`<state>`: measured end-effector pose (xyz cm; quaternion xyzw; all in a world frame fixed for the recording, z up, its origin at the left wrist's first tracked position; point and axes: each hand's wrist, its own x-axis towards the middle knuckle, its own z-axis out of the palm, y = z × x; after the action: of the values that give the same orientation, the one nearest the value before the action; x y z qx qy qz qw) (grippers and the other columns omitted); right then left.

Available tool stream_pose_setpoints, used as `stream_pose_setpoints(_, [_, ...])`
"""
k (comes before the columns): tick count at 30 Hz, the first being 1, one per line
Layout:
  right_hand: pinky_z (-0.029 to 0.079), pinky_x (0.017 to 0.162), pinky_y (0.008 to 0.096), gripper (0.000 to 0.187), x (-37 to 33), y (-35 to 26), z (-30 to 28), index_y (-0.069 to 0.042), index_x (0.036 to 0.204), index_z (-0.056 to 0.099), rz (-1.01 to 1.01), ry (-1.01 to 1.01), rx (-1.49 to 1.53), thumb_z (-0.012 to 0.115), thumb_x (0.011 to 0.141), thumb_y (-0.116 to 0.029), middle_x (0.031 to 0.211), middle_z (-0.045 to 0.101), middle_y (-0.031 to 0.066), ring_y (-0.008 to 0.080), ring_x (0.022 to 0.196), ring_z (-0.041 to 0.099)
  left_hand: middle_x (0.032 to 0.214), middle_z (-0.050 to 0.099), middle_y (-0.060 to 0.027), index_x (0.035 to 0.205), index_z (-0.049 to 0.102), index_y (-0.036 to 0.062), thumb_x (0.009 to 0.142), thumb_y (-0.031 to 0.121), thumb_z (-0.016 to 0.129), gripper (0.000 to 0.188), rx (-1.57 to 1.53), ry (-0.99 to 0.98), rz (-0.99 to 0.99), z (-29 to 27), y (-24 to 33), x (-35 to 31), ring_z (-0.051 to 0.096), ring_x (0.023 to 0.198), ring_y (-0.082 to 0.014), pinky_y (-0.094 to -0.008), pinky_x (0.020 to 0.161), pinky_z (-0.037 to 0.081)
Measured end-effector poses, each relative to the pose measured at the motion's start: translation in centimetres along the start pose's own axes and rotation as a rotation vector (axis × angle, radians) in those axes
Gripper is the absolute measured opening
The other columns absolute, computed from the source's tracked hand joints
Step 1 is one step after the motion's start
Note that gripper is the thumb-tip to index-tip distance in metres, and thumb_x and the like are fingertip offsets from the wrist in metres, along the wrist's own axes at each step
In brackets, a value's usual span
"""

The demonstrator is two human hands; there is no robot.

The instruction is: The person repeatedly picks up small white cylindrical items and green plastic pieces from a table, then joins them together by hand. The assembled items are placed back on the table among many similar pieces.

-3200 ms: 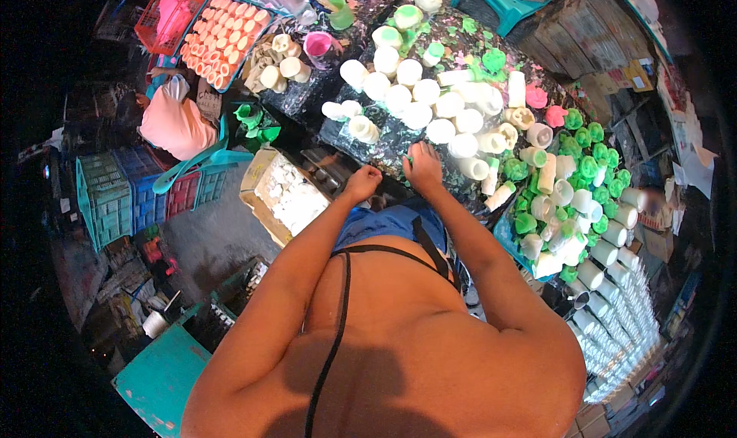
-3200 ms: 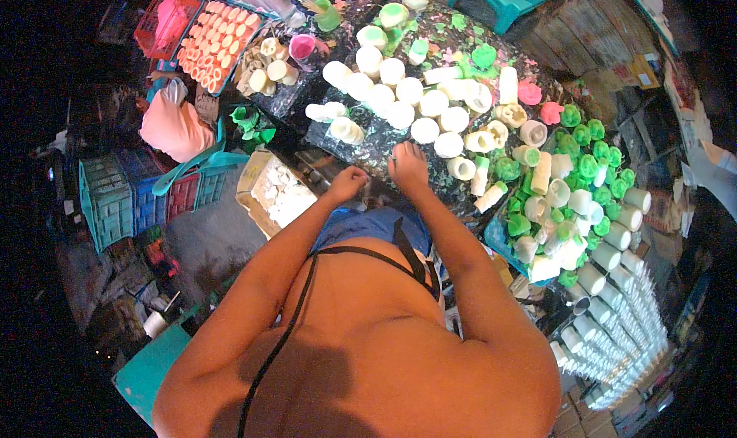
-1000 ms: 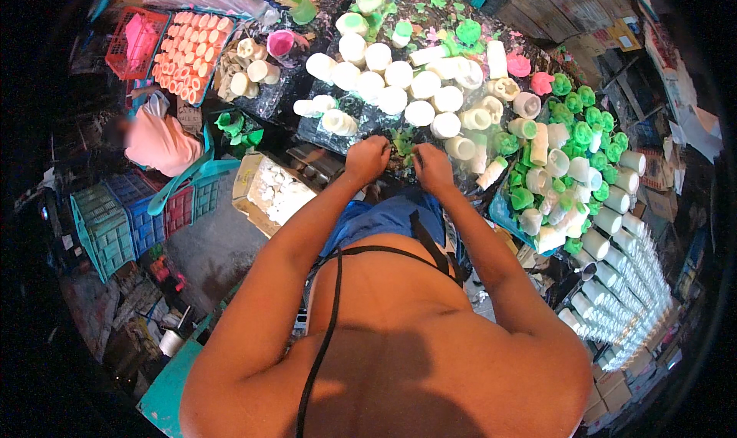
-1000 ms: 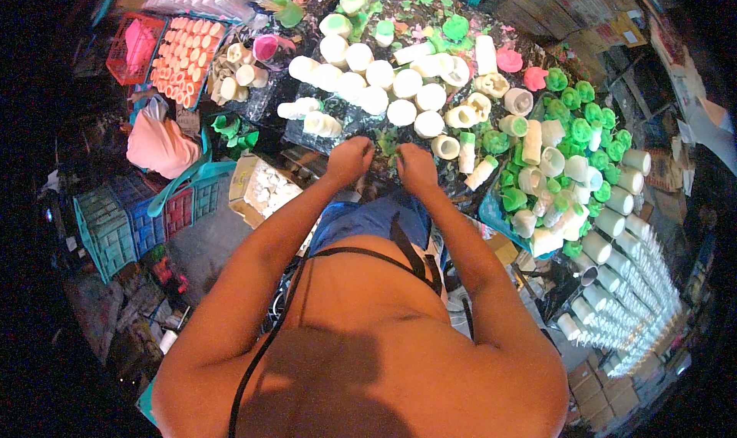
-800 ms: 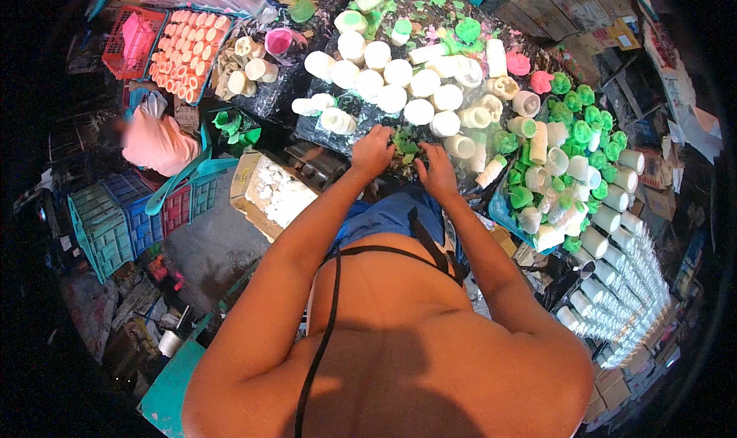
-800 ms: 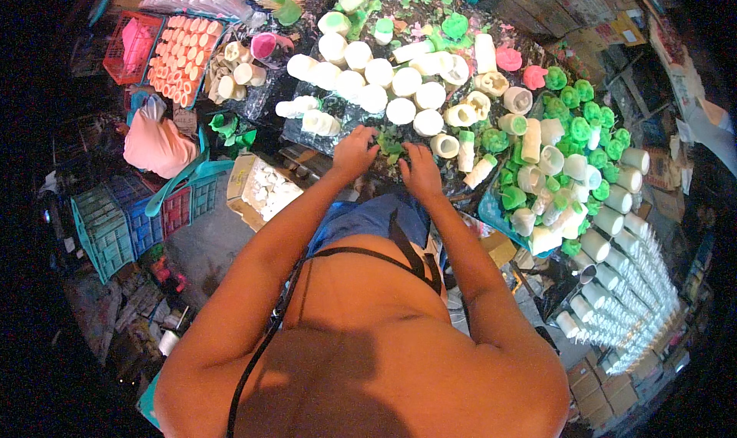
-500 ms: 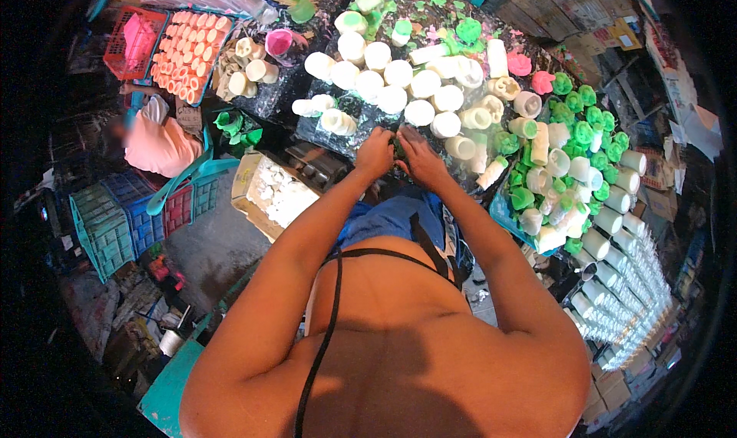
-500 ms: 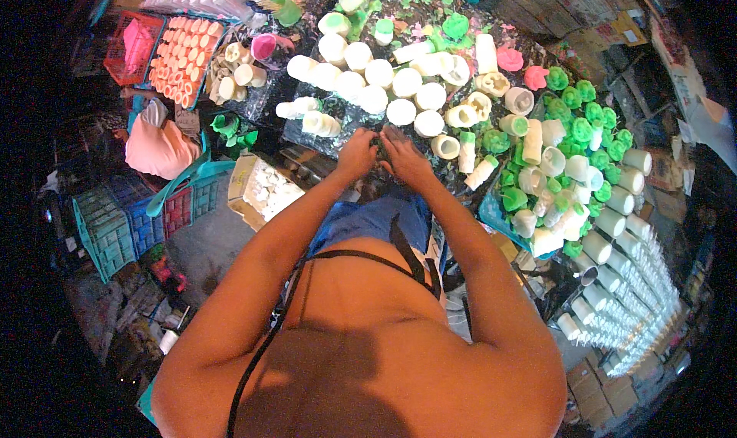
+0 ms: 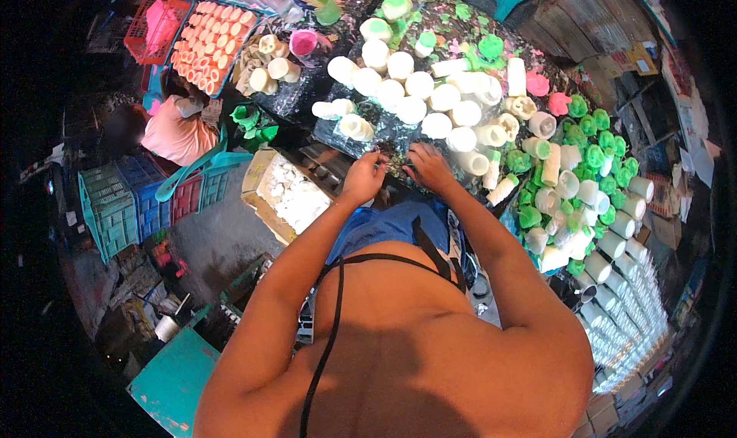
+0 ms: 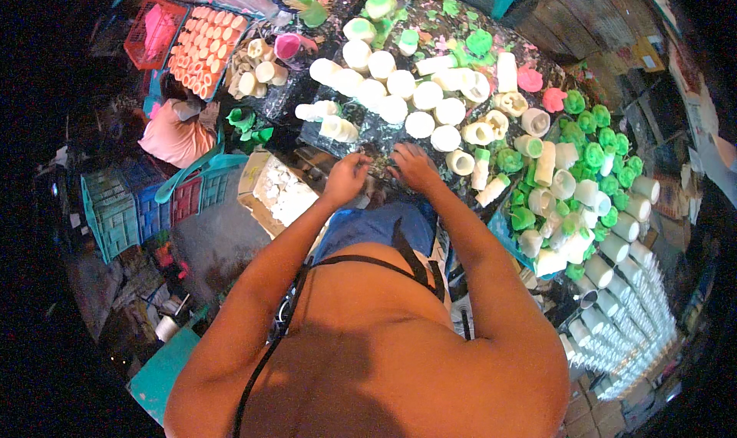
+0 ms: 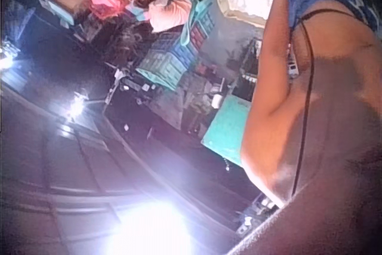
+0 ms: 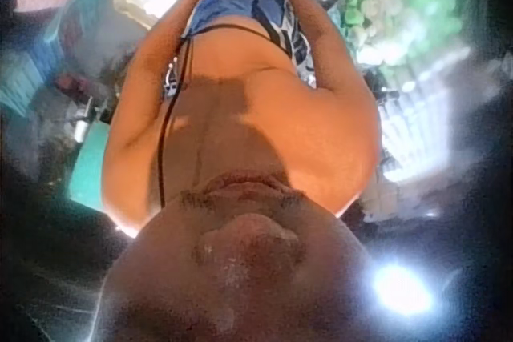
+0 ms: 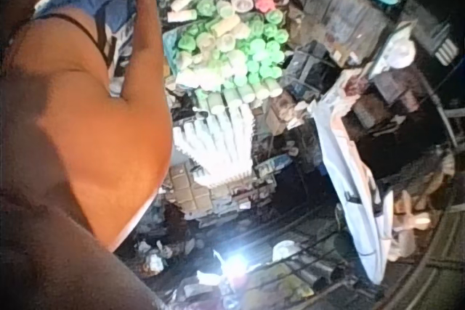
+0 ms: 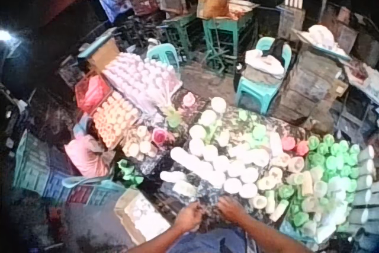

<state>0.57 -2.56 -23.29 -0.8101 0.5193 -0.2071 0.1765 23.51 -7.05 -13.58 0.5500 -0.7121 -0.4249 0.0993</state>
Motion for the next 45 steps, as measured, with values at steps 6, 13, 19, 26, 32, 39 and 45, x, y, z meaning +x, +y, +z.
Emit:
stream_pose_setpoints(6, [0.044,0.101,0.0469,0.054,0.6,-1.3,-2.4,-0.002,0.125,0.057,0.031,0.043,-0.035,0.074,0.088,-0.038,0.128,0.057,0.0166,0.0355,0.118,0.055,0.102,0.070,-0.0189,0.111,0.069,0.0038,0.093,0.014,0.064,0.021,0.043,0.034,0.017,0.5,-1.0,-1.0,0.069,0.082,-0.0336,-0.0427,0.076,0.054])
stream_pose_setpoints(13, [0.044,0.096,0.0460,0.064,0.6,-1.2,-1.9,-0.004,0.128,0.056,0.144,0.030,-0.056,0.073,0.086,-0.049,0.125,0.058,0.0148,0.0335,0.111,0.055,0.104,0.070,-0.0181,0.107,0.070,0.0048,0.092,0.014,0.064,0.019,-0.066,0.016,-0.137,1.4,-1.1,-2.0,0.069,0.084,-0.0337,-0.0448,0.079,0.054])
stream_pose_setpoints(19, [0.044,0.088,0.0432,0.055,1.9,-1.6,-1.7,-0.005,0.112,0.060,0.168,0.123,-0.015,0.072,0.085,-0.052,0.108,0.058,0.0104,0.0301,0.105,0.055,0.106,0.071,-0.0192,0.108,0.070,0.0041,0.092,0.016,0.064,0.020,-0.055,0.018,-0.123,2.9,-1.6,-2.6,0.070,0.087,-0.0349,-0.0439,0.080,0.055])
stream_pose_setpoints(26, [0.044,0.084,0.0429,0.039,2.0,-1.1,-1.7,-0.008,0.105,0.062,0.113,0.117,-0.048,0.074,0.086,-0.039,0.101,0.058,0.0094,0.0301,0.097,0.058,0.101,0.072,-0.0194,0.108,0.070,0.0040,0.093,0.016,0.063,0.021,-0.050,-0.006,-0.171,4.2,-1.9,-2.5,0.070,0.086,-0.0362,-0.0444,0.080,0.055])
stream_pose_setpoints(32, [0.050,0.077,0.0436,0.025,0.7,-0.9,-1.3,-0.011,0.092,0.064,-0.034,0.145,-0.064,0.071,0.089,-0.034,0.094,0.057,0.0077,0.0286,0.092,0.058,0.092,0.072,-0.0196,0.108,0.070,0.0058,0.093,0.016,0.066,0.019,-0.130,0.074,-0.142,5.9,-1.7,-2.2,0.071,0.080,-0.0329,-0.0424,0.074,0.055])
stream_pose_setpoints(39, [0.055,0.067,0.0468,0.025,1.2,-0.5,-0.5,-0.012,0.089,0.061,-0.018,0.098,-0.061,0.065,0.094,-0.035,0.092,0.057,0.0055,0.0280,0.088,0.064,0.095,0.073,-0.0186,0.111,0.070,0.0052,0.093,0.018,0.066,0.022,-0.081,-0.018,-0.172,6.9,0.0,-2.7,0.070,0.081,-0.0310,-0.0410,0.076,0.054])
stream_pose_setpoints(45, [0.056,0.063,0.0482,0.026,1.2,-0.5,-0.7,-0.009,0.092,0.062,0.036,-0.074,0.082,0.063,0.097,-0.035,0.095,0.062,0.0074,0.0317,0.082,0.071,0.088,0.073,-0.0160,0.106,0.071,0.0038,0.092,0.015,0.066,0.019,-0.121,0.060,-0.184,7.6,0.4,-2.9,0.071,0.076,-0.0284,-0.0402,0.072,0.055])
